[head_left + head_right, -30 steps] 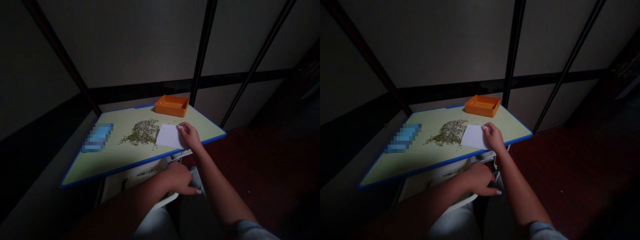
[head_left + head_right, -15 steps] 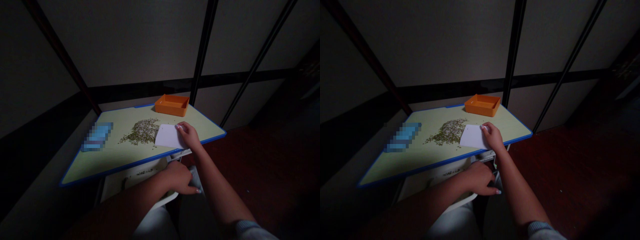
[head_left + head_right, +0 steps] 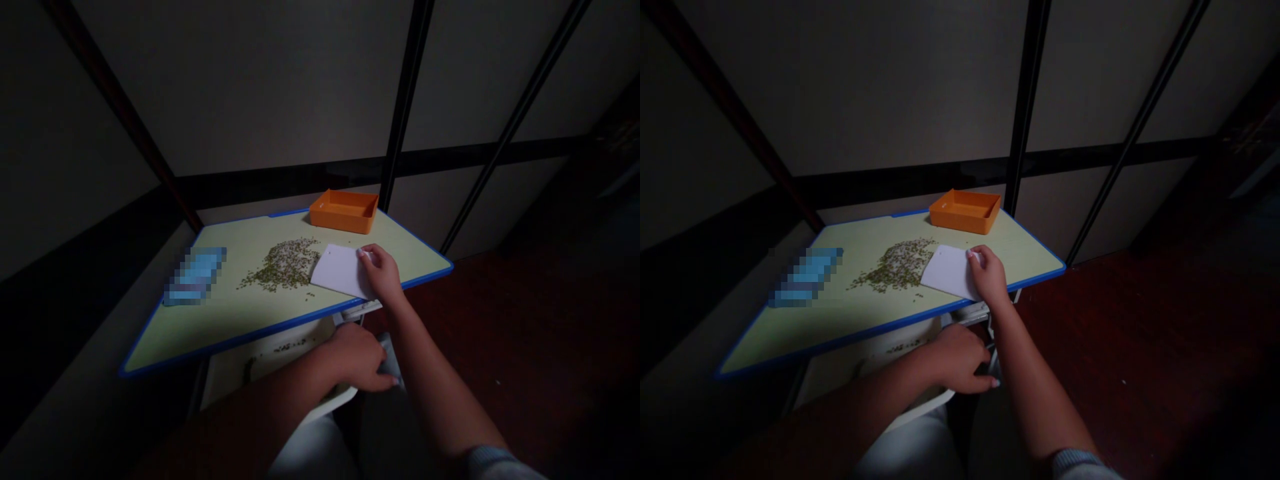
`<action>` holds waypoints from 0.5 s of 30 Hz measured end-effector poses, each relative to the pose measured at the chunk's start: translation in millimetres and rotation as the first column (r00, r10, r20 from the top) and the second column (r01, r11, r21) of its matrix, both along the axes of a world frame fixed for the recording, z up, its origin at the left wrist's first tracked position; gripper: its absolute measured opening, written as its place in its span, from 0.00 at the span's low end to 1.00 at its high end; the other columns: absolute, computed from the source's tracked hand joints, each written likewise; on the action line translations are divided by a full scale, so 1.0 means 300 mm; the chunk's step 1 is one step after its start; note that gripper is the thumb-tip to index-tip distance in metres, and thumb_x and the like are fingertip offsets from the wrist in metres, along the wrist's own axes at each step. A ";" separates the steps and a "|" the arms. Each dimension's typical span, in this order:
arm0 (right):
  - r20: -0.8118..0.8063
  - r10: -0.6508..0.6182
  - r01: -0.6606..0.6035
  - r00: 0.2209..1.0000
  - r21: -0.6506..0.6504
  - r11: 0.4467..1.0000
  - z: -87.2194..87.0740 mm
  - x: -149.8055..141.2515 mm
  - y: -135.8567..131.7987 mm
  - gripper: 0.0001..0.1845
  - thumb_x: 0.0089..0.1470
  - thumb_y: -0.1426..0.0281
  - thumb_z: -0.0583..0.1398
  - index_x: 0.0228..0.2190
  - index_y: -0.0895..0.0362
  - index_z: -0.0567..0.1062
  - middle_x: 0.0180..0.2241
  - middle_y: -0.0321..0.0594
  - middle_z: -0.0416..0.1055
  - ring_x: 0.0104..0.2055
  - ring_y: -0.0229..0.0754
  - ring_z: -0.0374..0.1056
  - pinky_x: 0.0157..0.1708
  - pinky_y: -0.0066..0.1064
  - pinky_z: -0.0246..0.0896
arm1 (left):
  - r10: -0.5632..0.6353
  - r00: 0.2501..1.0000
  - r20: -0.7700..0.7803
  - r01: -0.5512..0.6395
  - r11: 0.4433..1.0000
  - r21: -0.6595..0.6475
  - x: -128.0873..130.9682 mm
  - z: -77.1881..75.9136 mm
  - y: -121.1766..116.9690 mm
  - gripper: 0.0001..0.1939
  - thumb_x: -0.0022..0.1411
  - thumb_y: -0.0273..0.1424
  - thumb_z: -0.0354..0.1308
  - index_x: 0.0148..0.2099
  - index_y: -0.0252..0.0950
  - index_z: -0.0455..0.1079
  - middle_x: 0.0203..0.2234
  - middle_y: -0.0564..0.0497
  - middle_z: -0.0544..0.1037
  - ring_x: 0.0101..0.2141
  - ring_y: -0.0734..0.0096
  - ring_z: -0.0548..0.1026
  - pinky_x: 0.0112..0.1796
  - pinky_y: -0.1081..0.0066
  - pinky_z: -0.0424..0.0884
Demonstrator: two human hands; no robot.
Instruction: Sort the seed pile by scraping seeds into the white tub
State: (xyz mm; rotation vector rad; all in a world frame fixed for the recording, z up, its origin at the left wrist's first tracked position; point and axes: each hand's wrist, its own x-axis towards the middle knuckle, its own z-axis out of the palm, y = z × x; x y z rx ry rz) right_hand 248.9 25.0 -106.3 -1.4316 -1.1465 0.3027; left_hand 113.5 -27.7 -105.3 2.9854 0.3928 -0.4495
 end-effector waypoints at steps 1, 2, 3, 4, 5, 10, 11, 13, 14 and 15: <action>-0.010 0.012 -0.012 1.000 0.001 1.000 -0.001 0.001 0.000 0.17 0.51 0.56 0.56 0.30 0.56 0.73 0.29 0.39 0.73 0.29 0.42 0.64 0.31 0.31 0.56 | -0.001 1.000 0.000 0.001 1.000 0.000 0.000 0.001 0.000 0.27 0.61 0.52 0.47 0.39 0.38 0.78 0.32 0.44 0.79 0.35 0.56 0.77 0.33 0.64 0.70; -0.011 0.022 -0.022 1.000 -0.002 1.000 -0.002 0.001 -0.001 0.17 0.51 0.56 0.56 0.30 0.56 0.73 0.28 0.38 0.73 0.29 0.42 0.64 0.31 0.31 0.56 | -0.001 1.000 0.000 0.001 1.000 -0.001 0.000 0.001 0.000 0.26 0.61 0.52 0.47 0.39 0.38 0.78 0.32 0.44 0.79 0.35 0.56 0.77 0.33 0.64 0.70; -0.004 0.030 -0.030 1.000 -0.008 1.000 -0.003 0.001 -0.002 0.16 0.51 0.56 0.56 0.30 0.56 0.73 0.28 0.38 0.73 0.28 0.42 0.64 0.30 0.31 0.56 | 0.000 1.000 0.001 0.000 1.000 -0.003 0.000 0.001 0.000 0.26 0.61 0.51 0.47 0.39 0.38 0.78 0.32 0.44 0.79 0.36 0.55 0.77 0.33 0.63 0.70; 0.008 0.034 -0.034 0.999 -0.016 0.999 -0.003 -0.001 -0.002 0.16 0.51 0.56 0.56 0.31 0.56 0.74 0.27 0.38 0.73 0.28 0.42 0.64 0.30 0.31 0.56 | 0.002 1.000 0.001 -0.002 1.000 -0.004 0.000 0.001 0.000 0.26 0.61 0.51 0.47 0.40 0.38 0.78 0.32 0.43 0.79 0.36 0.55 0.77 0.33 0.63 0.70; 0.022 0.034 -0.034 0.999 -0.023 0.999 -0.003 -0.004 -0.003 0.16 0.51 0.56 0.57 0.31 0.56 0.74 0.27 0.38 0.73 0.28 0.42 0.64 0.30 0.31 0.56 | 0.004 1.000 0.002 -0.004 1.000 -0.006 0.000 0.000 -0.001 0.26 0.60 0.51 0.47 0.40 0.38 0.78 0.31 0.43 0.79 0.36 0.55 0.77 0.33 0.62 0.70; 0.072 0.057 -0.053 0.996 -0.055 0.997 -0.005 -0.030 0.003 0.16 0.52 0.57 0.56 0.32 0.56 0.75 0.28 0.39 0.74 0.28 0.43 0.65 0.30 0.31 0.56 | 0.007 1.000 0.021 -0.007 1.000 -0.026 0.000 -0.006 -0.002 0.26 0.59 0.51 0.49 0.38 0.37 0.78 0.30 0.43 0.79 0.35 0.52 0.77 0.33 0.61 0.70; 0.079 0.068 -0.063 0.995 -0.064 0.996 -0.006 -0.037 0.005 0.16 0.53 0.57 0.56 0.32 0.56 0.75 0.29 0.39 0.75 0.28 0.43 0.65 0.30 0.31 0.56 | 0.009 1.000 0.028 -0.008 0.999 -0.032 0.000 -0.008 -0.002 0.25 0.59 0.51 0.50 0.38 0.36 0.78 0.30 0.43 0.79 0.35 0.52 0.77 0.32 0.61 0.70; 0.095 0.085 -0.078 0.992 -0.076 0.994 -0.009 -0.052 0.011 0.16 0.53 0.57 0.55 0.32 0.55 0.76 0.30 0.40 0.75 0.29 0.43 0.66 0.31 0.32 0.56 | 0.017 0.999 0.046 -0.015 0.999 -0.044 -0.001 -0.014 -0.002 0.24 0.58 0.50 0.51 0.37 0.36 0.78 0.29 0.43 0.79 0.34 0.53 0.77 0.32 0.61 0.70; 0.103 0.094 -0.086 0.990 -0.077 0.993 -0.010 -0.059 0.014 0.15 0.54 0.58 0.55 0.32 0.55 0.76 0.30 0.40 0.76 0.30 0.44 0.66 0.31 0.32 0.57 | 0.023 0.998 0.056 -0.020 0.998 -0.051 -0.001 -0.018 -0.002 0.23 0.58 0.49 0.51 0.36 0.35 0.77 0.29 0.43 0.79 0.34 0.53 0.77 0.33 0.61 0.70; 0.112 0.100 -0.092 0.989 -0.076 0.993 -0.010 -0.068 0.017 0.15 0.54 0.58 0.55 0.32 0.55 0.76 0.30 0.40 0.76 0.31 0.44 0.67 0.32 0.32 0.57 | 0.029 0.997 0.066 -0.025 0.998 -0.060 -0.002 -0.021 -0.002 0.22 0.58 0.48 0.52 0.35 0.35 0.77 0.29 0.43 0.79 0.33 0.53 0.77 0.33 0.61 0.70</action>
